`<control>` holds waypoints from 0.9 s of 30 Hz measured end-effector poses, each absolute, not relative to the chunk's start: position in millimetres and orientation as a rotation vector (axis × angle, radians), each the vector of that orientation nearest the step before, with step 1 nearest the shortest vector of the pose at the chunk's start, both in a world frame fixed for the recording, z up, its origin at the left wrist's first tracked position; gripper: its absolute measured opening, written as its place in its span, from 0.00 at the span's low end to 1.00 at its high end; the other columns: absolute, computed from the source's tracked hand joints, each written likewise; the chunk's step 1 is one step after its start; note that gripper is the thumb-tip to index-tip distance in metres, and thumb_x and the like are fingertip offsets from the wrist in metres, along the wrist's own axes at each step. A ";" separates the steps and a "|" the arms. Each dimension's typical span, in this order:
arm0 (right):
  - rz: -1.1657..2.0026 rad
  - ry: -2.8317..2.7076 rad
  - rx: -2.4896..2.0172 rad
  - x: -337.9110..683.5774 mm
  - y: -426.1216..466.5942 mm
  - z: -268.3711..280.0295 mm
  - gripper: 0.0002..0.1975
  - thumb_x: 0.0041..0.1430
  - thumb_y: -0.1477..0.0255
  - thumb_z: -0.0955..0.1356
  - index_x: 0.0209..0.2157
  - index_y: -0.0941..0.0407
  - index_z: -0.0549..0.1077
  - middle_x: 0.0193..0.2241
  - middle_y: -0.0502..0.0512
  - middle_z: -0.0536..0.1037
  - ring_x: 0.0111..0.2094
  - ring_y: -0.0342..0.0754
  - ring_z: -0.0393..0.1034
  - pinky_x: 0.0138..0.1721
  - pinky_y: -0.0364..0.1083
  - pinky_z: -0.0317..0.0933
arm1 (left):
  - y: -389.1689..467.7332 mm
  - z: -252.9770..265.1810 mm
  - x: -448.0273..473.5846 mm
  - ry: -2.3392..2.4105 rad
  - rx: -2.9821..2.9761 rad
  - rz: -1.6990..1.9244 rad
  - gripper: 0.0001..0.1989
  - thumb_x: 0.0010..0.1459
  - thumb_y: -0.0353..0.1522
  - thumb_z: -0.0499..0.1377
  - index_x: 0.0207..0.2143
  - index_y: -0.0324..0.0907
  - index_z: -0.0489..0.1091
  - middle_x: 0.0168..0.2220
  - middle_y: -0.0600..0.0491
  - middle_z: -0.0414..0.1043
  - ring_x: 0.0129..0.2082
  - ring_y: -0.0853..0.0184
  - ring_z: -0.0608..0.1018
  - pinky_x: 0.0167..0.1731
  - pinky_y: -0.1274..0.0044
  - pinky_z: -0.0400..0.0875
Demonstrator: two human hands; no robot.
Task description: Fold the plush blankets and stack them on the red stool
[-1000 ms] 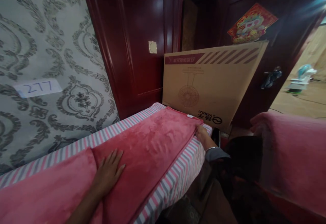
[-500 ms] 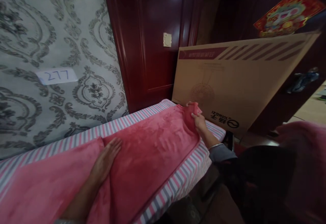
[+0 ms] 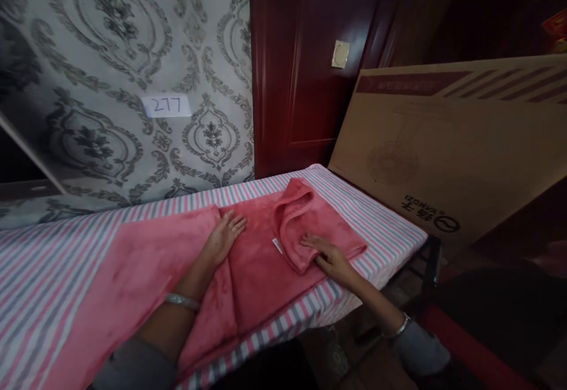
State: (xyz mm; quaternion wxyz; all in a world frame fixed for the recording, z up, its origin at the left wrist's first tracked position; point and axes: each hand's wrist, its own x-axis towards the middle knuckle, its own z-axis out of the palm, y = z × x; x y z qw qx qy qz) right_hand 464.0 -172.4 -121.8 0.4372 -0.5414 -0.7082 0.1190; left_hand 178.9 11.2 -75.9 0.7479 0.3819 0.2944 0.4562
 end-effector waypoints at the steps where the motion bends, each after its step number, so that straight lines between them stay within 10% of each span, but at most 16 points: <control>1: 0.266 -1.781 -1.363 463.4 -172.7 -123.6 0.30 0.50 0.78 0.64 0.56 0.53 0.75 0.56 0.58 0.76 0.60 0.54 0.67 0.62 0.59 0.58 | 11.8 -76.9 179.0 0.642 0.830 1.000 0.19 0.62 0.40 0.57 0.52 0.40 0.67 0.53 0.38 0.71 0.54 0.59 0.76 0.60 0.66 0.65; 13: 0.048 -1.730 -1.481 443.0 -161.3 -131.5 0.33 0.42 0.83 0.63 0.51 0.52 0.78 0.54 0.56 0.78 0.59 0.55 0.69 0.61 0.61 0.60 | 15.0 -84.2 204.4 0.818 1.273 1.062 0.25 0.47 0.33 0.70 0.49 0.40 0.72 0.49 0.42 0.76 0.56 0.52 0.74 0.61 0.61 0.62; 22: -0.018 -1.740 -1.492 436.8 -162.5 -134.9 0.36 0.41 0.84 0.61 0.53 0.54 0.77 0.56 0.59 0.76 0.60 0.56 0.68 0.61 0.61 0.60 | 2.5 -28.6 341.7 0.853 2.431 0.840 0.38 0.50 0.22 0.63 0.64 0.42 0.60 0.68 0.38 0.53 0.68 0.47 0.58 0.65 0.58 0.52; 27: -0.020 -1.736 -1.515 434.7 -163.1 -134.2 0.36 0.42 0.84 0.62 0.54 0.52 0.77 0.57 0.57 0.74 0.61 0.57 0.66 0.61 0.62 0.59 | 7.8 -26.0 383.2 0.986 2.071 0.911 0.34 0.50 0.21 0.63 0.60 0.46 0.66 0.68 0.42 0.54 0.66 0.43 0.60 0.64 0.55 0.50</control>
